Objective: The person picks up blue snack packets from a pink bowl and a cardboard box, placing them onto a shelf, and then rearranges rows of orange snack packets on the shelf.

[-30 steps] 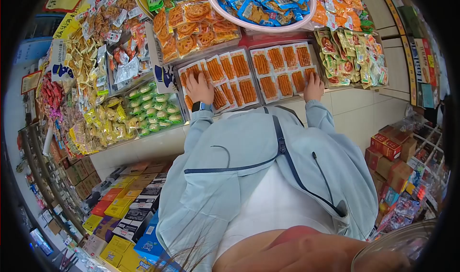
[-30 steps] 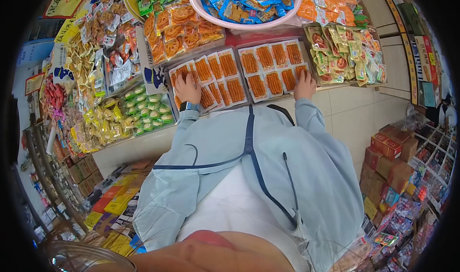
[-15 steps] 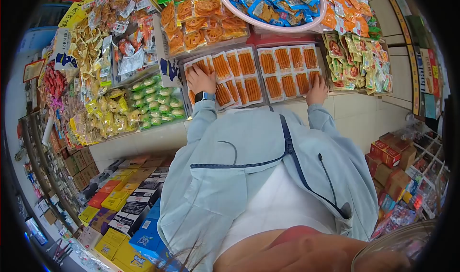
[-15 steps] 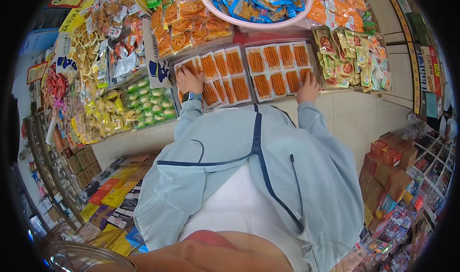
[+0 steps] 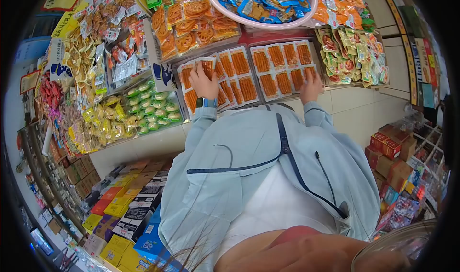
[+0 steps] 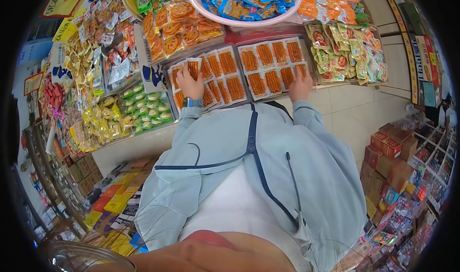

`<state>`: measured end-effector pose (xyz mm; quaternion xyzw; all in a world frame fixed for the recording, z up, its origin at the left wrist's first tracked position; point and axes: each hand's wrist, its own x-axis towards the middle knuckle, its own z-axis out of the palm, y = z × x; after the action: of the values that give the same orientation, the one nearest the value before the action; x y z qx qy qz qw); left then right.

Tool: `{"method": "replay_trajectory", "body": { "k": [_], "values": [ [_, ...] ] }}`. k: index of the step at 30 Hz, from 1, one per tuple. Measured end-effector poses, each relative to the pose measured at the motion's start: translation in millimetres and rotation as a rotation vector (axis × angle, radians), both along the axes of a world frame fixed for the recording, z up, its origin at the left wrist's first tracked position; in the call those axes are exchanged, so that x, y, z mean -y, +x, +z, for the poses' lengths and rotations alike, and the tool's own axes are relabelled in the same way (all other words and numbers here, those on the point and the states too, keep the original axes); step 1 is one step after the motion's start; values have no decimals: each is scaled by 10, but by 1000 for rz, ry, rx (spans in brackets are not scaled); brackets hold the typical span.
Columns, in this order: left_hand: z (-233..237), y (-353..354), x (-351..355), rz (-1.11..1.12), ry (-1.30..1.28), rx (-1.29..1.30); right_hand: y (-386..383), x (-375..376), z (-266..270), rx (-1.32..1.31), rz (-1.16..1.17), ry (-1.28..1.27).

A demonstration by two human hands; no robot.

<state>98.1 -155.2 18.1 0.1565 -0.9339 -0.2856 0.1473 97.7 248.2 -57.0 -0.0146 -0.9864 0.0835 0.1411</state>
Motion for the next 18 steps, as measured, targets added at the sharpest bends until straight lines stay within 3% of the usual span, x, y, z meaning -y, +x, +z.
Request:
{"method": "replay_trajectory", "body": {
  "k": [2,4,5,6,7,9,12,13,14,15,16,18],
  "values": [
    [83,6,-249,-140,70,-40,-58,332,204,16,170,-246],
    [109,45,-603,-284,132,-54,-91,739,537,99,489,-559],
    [90,65,-790,-361,159,-46,-117,933,777,627,431,-907],
    [3,100,-931,-451,153,-38,-115,1067,391,647,590,-1150],
    [-26,113,-1036,-543,146,-32,-91,1219,599,893,439,-1236],
    [-16,113,-1074,-639,270,39,-37,1369,348,702,361,-1226],
    [100,91,-950,-714,372,164,-92,1031,144,722,214,-1331],
    [97,98,-902,-653,300,127,-139,847,-22,479,195,-1141],
    [73,124,-849,-591,227,91,-207,613,-61,518,23,-1103],
    [45,159,-780,-531,154,59,-254,485,191,384,-101,-708],
    [23,180,-701,-426,107,73,-317,179,-98,244,-90,-805],
    [-41,262,-517,-267,-9,135,-360,-192,-43,342,-236,-551]
  ]
}}
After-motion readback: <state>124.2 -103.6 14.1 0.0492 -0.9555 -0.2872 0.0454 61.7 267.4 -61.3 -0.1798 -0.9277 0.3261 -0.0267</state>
